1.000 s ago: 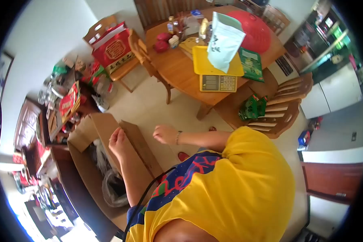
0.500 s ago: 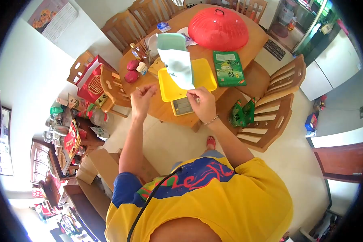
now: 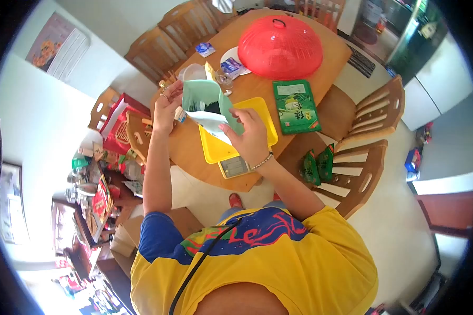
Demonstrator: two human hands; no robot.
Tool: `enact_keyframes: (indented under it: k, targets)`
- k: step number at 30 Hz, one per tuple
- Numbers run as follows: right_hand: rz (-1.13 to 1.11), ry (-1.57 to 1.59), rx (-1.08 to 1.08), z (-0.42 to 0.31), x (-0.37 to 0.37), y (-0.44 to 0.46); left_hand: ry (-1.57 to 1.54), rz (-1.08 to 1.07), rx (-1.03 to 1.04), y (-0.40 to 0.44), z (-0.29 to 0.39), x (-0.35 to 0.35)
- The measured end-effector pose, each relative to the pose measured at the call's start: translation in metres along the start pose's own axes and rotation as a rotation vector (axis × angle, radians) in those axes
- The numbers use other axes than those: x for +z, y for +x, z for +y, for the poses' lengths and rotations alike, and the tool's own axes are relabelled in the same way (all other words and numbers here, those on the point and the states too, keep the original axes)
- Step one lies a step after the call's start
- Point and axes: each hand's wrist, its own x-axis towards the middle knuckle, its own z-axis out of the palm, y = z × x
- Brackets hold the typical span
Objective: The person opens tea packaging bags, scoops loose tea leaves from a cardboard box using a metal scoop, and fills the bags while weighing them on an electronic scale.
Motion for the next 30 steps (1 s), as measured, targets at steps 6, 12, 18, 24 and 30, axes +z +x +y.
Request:
enact_keyframes:
  k: [6, 12, 18, 24, 30]
  targets:
    - [0.121, -0.086, -0.041, -0.007, 0.021, -0.001, -0.313, -0.427, -0.087, 0.044, -0.025, -0.02]
    - [0.259, -0.203, -0.017, -0.018, 0.038, -0.006, -0.261, -0.59, -0.142, 0.08, -0.047, -0.025]
    - [0.245, -0.398, 0.002, -0.021, 0.047, -0.006, -0.009, -0.738, 0.064, 0.094, -0.034, -0.022]
    - [0.293, -0.363, 0.066, -0.027, 0.044, -0.005, 0.048, -0.706, 0.111, 0.094, -0.037, -0.029]
    - [0.285, -0.376, 0.07, -0.023, 0.037, 0.0, 0.266, -0.674, 0.183, 0.09, -0.032, -0.035]
